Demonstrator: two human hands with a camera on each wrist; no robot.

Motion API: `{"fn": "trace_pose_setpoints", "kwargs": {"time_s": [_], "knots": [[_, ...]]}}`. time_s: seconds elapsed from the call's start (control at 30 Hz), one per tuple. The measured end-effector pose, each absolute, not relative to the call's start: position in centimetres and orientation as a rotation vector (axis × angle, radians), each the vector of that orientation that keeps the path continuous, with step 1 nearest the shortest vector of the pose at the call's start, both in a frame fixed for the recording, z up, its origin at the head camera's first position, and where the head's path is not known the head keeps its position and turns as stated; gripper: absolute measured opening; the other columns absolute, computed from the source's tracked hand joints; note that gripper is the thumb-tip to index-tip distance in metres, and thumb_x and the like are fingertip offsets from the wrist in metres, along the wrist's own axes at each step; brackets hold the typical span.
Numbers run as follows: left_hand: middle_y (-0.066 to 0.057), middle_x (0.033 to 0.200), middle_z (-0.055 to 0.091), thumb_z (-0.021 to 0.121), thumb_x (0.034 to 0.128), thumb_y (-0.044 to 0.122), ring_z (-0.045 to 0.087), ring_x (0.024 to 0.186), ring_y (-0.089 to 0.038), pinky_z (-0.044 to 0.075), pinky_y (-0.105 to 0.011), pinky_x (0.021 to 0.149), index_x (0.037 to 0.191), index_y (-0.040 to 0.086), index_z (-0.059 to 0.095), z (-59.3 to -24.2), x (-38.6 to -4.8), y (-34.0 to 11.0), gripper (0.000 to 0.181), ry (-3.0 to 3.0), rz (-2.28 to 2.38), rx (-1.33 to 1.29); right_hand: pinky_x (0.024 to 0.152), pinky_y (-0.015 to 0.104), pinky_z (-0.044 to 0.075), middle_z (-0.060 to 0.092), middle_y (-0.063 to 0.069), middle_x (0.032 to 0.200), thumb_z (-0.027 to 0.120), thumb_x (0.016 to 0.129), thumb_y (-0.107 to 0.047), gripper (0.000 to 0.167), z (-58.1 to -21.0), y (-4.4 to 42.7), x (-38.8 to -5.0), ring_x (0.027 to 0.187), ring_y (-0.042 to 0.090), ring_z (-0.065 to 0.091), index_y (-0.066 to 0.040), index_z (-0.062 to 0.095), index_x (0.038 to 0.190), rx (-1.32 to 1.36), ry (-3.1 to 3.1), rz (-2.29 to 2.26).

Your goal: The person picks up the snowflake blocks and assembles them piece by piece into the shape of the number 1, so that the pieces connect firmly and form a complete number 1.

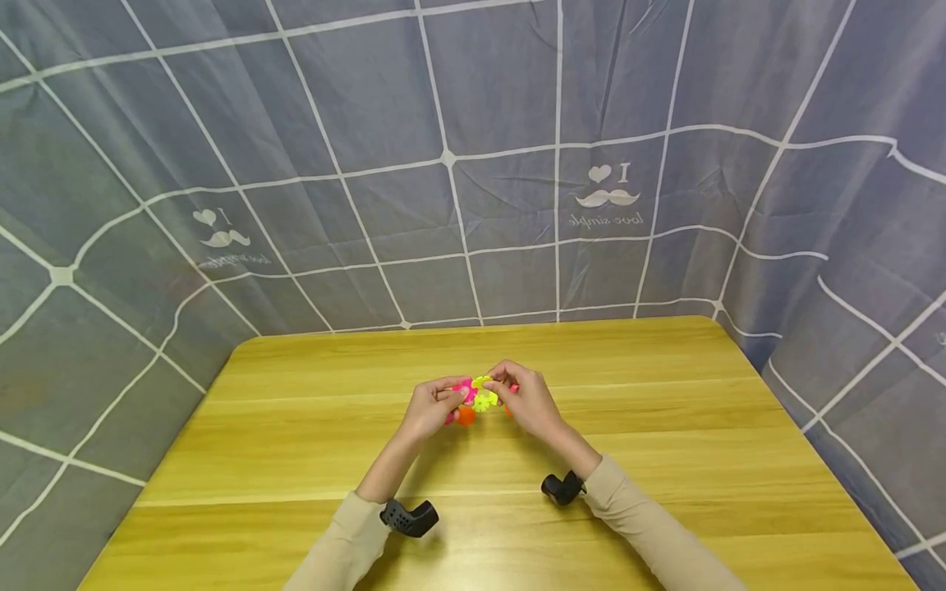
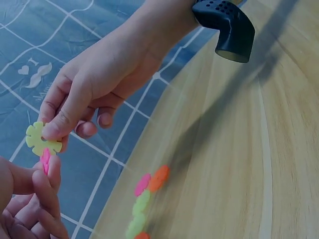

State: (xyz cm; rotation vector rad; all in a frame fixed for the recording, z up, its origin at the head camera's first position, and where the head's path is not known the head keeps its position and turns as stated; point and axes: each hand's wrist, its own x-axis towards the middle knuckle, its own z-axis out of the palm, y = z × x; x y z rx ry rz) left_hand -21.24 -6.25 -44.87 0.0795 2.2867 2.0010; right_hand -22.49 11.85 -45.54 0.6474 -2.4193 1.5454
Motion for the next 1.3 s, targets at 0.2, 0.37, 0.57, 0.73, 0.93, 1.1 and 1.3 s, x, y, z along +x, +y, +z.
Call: {"fn": "trace_pose_setpoints", "kwargs": {"time_s": [0.2,0.37,0.57,0.73,0.93,1.1,1.3], "knots": [[-0.019,0.084,0.073,0.061,0.0911,0.002,0.05,0.049,-0.004,0.044,-0.018,0.05,0.116,-0.01,0.063,-44.5,-21.3,-6.2,0.028,2.27,2.011,0.047,0.045,0.02,0.041,0.061,0.02,0.071,0.067,0.088,-0.006,0.006,-45.5,11.8,-22.7,0.051,0.018,0.053,-0.002,0.066,0.092,0.69,-2.395,1.544],[-0.004,0.071,0.069,0.062,0.0917,0.006,0.044,0.047,-0.005,0.037,-0.018,0.049,0.119,-0.006,0.063,-44.8,-21.3,-6.3,0.029,2.219,2.01,-0.045,0.043,0.018,0.037,0.061,0.02,0.07,0.069,0.086,-0.005,0.006,-45.6,11.4,-22.8,0.049,0.003,0.045,-0.001,0.065,0.09,0.708,-2.398,1.528],[-0.003,0.075,0.071,0.062,0.0923,0.01,0.044,0.047,-0.004,0.038,-0.018,0.051,0.12,-0.005,0.063,-45.4,-21.0,-6.4,0.031,2.15,2.045,-0.093,0.045,0.019,0.04,0.065,0.017,0.071,0.07,0.086,-0.008,0.007,-45.7,11.5,-23.0,0.05,0.004,0.049,-0.004,0.067,0.09,0.708,-2.451,1.478],[0.003,0.073,0.07,0.06,0.0942,0.013,0.048,0.047,-0.003,0.038,-0.018,0.053,0.124,-0.004,0.058,-45.3,-21.0,-6.5,0.035,2.076,2.067,-0.06,0.051,0.019,0.043,0.07,0.007,0.077,0.073,0.084,-0.013,0.009,-45.4,11.9,-23.5,0.06,0.006,0.052,-0.008,0.071,0.092,0.703,-2.471,1.397],[0.007,0.077,0.066,0.058,0.0944,0.01,0.056,0.055,-0.004,0.044,-0.02,0.058,0.125,-0.005,0.055,-45.3,-21.1,-7.0,0.035,2.088,2.015,0.007,0.054,0.02,0.044,0.072,0.004,0.087,0.074,0.084,-0.014,0.01,-45.4,12.1,-23.8,0.066,0.009,0.055,-0.009,0.074,0.093,0.678,-2.516,1.419],[-0.004,0.081,0.062,0.055,0.0932,0.002,0.057,0.06,-0.007,0.046,-0.022,0.059,0.123,-0.007,0.057,-44.8,-20.7,-7.2,0.031,2.138,2.01,0.11,0.051,0.019,0.041,0.072,0.004,0.083,0.072,0.085,-0.015,0.013,-45.4,12.1,-23.8,0.063,0.007,0.054,-0.008,0.074,0.096,0.644,-2.548,1.446],[-0.014,0.092,0.063,0.059,0.0925,0.006,0.058,0.066,-0.01,0.051,-0.027,0.062,0.121,-0.007,0.058,-45.0,-20.8,-7.2,0.031,2.25,1.909,0.206,0.05,0.019,0.041,0.073,0.006,0.083,0.074,0.084,-0.015,0.014,-45.6,11.7,-23.9,0.061,0.007,0.055,-0.008,0.073,0.096,0.612,-2.547,1.469]]}}
